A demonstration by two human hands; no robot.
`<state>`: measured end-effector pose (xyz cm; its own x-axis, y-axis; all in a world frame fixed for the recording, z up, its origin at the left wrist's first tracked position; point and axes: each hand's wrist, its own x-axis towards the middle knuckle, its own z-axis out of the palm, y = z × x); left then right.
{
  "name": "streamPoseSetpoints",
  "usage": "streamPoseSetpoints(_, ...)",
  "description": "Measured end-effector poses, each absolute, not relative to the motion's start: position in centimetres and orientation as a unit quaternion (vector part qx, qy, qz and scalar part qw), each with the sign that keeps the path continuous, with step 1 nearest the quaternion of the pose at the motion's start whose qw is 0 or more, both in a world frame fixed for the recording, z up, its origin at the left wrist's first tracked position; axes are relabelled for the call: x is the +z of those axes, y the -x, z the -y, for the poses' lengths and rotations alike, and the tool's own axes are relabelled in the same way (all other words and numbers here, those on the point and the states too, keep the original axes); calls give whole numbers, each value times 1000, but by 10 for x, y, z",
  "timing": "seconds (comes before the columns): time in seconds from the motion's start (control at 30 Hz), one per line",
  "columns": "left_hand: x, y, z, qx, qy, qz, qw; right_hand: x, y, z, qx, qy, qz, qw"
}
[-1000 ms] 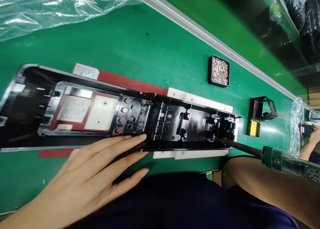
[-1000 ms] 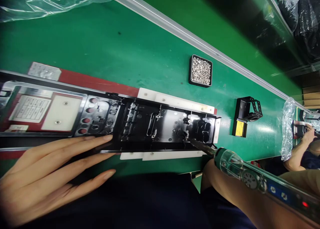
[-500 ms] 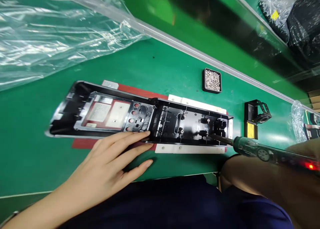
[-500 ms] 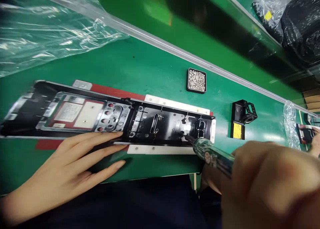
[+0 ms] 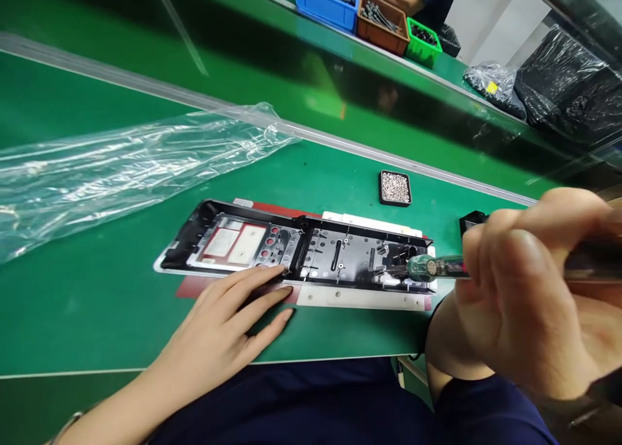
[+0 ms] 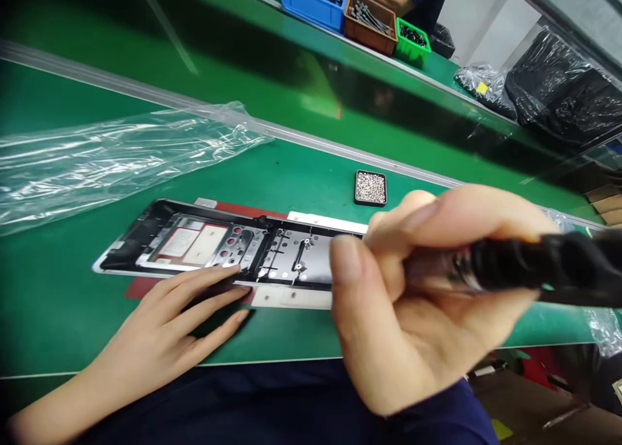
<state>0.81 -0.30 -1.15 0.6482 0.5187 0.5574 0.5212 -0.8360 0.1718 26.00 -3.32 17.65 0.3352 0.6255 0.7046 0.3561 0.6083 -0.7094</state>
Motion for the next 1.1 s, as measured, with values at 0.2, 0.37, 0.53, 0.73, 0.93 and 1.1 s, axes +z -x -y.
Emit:
streamPoseSetpoints(0.2, -13, 4, 18, -349, 882, 299, 104, 153, -256, 13, 117, 311, 570, 751)
streamPoseSetpoints(0.37, -34, 32, 25, -327, 873, 313, 181, 152, -266, 10, 126, 244, 605, 748)
streamPoseSetpoints(0.53, -45, 31, 25, -328, 851, 353, 207, 151, -263, 9, 111, 253, 608, 744)
streamPoseSetpoints(0.73, -39, 22, 26, -336, 856, 346, 185, 150, -266, 8, 126, 223, 628, 735)
streamPoseSetpoints(0.93, -39, 25, 28, -333, 860, 346, 171, 150, -265, 9, 126, 217, 632, 733)
streamPoseSetpoints(1.1, -35, 24, 28, -345, 858, 337, 177, 149, -263, 10, 150, 218, 626, 734)
